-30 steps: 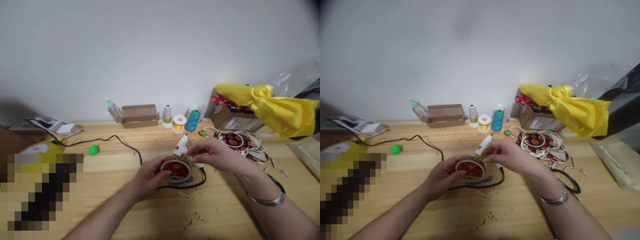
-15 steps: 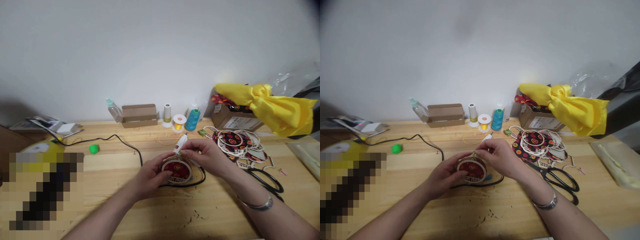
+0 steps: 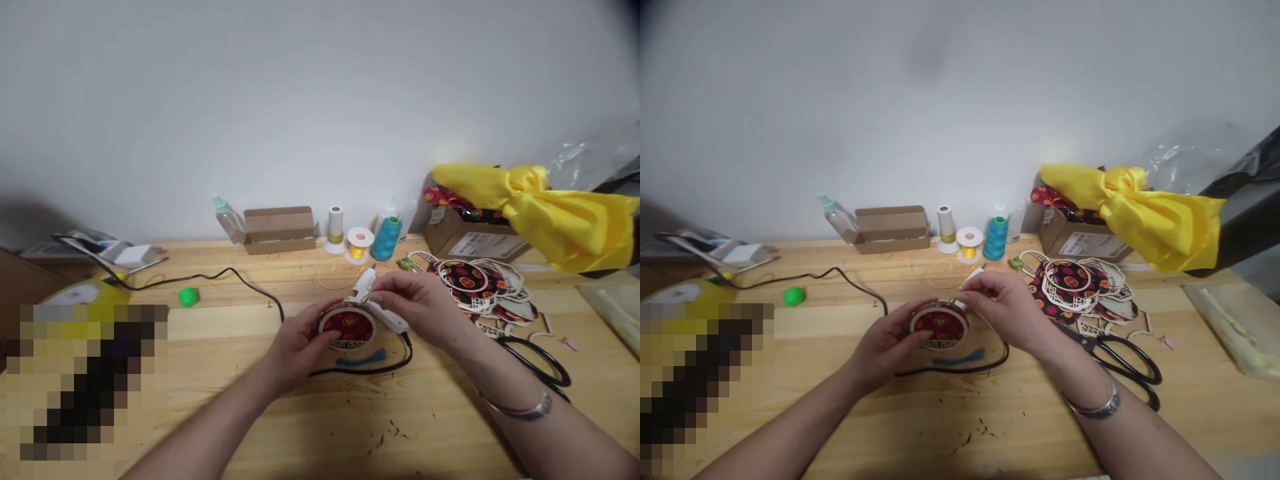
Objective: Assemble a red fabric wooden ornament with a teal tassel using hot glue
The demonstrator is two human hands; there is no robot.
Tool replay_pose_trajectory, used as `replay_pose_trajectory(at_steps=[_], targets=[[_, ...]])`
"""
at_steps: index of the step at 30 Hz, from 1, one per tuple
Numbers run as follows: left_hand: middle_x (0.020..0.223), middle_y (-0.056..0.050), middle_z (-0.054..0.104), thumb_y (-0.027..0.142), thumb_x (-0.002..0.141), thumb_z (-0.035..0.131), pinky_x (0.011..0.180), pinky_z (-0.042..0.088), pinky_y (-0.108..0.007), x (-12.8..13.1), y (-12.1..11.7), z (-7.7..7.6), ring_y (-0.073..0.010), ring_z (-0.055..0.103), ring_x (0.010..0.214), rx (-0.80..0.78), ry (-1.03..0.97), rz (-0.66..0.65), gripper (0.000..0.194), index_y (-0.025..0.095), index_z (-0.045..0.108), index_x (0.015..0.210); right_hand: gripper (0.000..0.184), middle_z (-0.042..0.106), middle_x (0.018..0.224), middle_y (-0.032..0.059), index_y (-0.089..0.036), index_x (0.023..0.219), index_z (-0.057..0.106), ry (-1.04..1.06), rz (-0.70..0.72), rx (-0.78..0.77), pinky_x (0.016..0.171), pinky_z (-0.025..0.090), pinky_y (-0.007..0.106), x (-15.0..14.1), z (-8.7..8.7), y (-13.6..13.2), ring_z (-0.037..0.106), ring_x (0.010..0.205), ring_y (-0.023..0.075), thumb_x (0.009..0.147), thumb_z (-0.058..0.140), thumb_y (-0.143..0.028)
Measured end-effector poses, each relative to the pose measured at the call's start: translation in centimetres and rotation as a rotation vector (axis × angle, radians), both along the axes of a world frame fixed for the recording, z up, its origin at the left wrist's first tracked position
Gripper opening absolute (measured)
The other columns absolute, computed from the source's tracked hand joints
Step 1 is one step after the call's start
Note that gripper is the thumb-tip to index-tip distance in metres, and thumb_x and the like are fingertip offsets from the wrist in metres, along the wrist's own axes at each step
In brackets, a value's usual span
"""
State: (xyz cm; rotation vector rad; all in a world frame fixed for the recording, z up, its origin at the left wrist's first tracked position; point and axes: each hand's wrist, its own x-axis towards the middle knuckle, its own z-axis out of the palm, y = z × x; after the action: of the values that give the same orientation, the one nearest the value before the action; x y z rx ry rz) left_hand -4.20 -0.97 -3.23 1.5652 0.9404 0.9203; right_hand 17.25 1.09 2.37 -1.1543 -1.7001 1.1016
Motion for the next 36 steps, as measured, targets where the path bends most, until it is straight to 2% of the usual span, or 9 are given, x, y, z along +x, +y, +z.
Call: replay_pose_trajectory(at_steps=[7,11,15,18,22,25,28,31,36], targets=[[0.11,-0.005,0.07,0.026,0.086,0.052,0.086,0.053,-0.032,-0.2,0.0,-0.2,-0.0191,0.067,0.098,0.242,0.242,0.217,0.037,0.019,0.052,0.122,0.011,0.067,0.069,0.0034,-0.019,0.073,0.071,0.072,0.077,0.176,0.056,0.048,0.025,0.1,0.4,-0.5,0.06,0.063,0.0136,0.076,0.068,-0.029],[0.109,-0.004,0.071,0.024,0.088,0.049,0.081,0.056,-0.03,-0.3,-0.1,-0.8,-0.0176,0.069,0.093,0.303,0.256,0.207,0.037,0.021,0.048,0.125,0.011,0.066,0.067,0.0018,-0.021,0.077,0.073,0.016,0.066,0.289,0.055,0.046,0.024,-0.1,0.0,-0.6,0.058,0.062,0.0126,0.079,0.066,-0.029],[0.11,-0.004,0.07,0.023,0.089,0.048,0.081,0.056,-0.029,-0.3,-0.2,-0.8,-0.0176,0.069,0.094,0.329,0.242,0.21,0.036,0.022,0.049,0.124,0.02,0.062,0.064,0.0005,-0.02,0.083,0.072,-0.106,0.314,0.235,0.054,0.042,0.022,0.2,0.2,-0.9,0.053,0.058,0.0107,0.085,0.058,-0.034],[0.11,-0.003,0.071,0.024,0.089,0.049,0.081,0.056,-0.028,-0.2,-0.2,-0.6,-0.0171,0.068,0.094,0.331,0.243,0.223,0.035,0.021,0.05,0.123,0.03,0.053,0.059,-0.0015,-0.017,0.076,0.068,-0.248,0.457,0.213,0.053,0.037,0.021,0.5,0.7,-1.2,0.045,0.056,0.0092,0.091,0.049,-0.035],[0.107,-0.003,0.071,0.025,0.088,0.05,0.08,0.056,-0.028,-0.2,-0.2,-0.4,-0.0175,0.069,0.092,0.338,0.259,0.241,0.035,0.022,0.051,0.123,0.045,0.041,0.052,-0.0037,-0.017,0.055,0.053,-0.261,0.374,0.189,0.047,0.029,0.022,0.4,1.1,-1.5,0.037,0.051,0.008,0.093,0.042,-0.038],[0.106,-0.003,0.072,0.023,0.088,0.049,0.08,0.056,-0.029,-0.2,-0.2,-0.2,-0.0182,0.069,0.091,0.367,0.263,0.262,0.034,0.021,0.053,0.121,0.044,0.039,0.047,-0.005,-0.017,0.048,0.046,-0.21,0.197,0.227,0.044,0.027,0.022,0.1,1.0,-1.6,0.033,0.046,0.0069,0.086,0.054,-0.035],[0.105,-0.004,0.072,0.022,0.087,0.05,0.079,0.056,-0.029,-0.2,-0.2,0.0,-0.0183,0.07,0.09,0.376,0.277,0.276,0.034,0.021,0.053,0.12,0.025,0.053,0.052,-0.0032,-0.017,0.057,0.059,-0.19,0.026,0.288,0.046,0.033,0.02,-0.4,0.6,-1.6,0.044,0.049,0.0076,0.078,0.066,-0.03],[0.104,-0.004,0.072,0.023,0.088,0.049,0.076,0.057,-0.029,-0.3,-0.2,-0.3,-0.0179,0.07,0.087,0.349,0.263,0.249,0.035,0.021,0.051,0.123,0.01,0.063,0.059,-0.0018,-0.02,0.07,0.068,-0.204,-0.065,0.365,0.048,0.037,0.021,-0.8,0.2,-1.8,0.05,0.05,0.0088,0.076,0.068,-0.027],[0.098,-0.003,0.074,0.024,0.088,0.048,0.056,0.057,-0.024,-0.3,-0.3,-0.6,-0.0124,0.068,0.058,0.249,0.199,0.203,0.039,0.023,0.047,0.128,0.008,0.068,0.064,-0.0007,-0.022,0.084,0.069,-0.291,-0.13,0.492,0.052,0.041,0.023,-1.3,-0.6,-2.0,0.055,0.05,0.0103,0.08,0.064,-0.027]])
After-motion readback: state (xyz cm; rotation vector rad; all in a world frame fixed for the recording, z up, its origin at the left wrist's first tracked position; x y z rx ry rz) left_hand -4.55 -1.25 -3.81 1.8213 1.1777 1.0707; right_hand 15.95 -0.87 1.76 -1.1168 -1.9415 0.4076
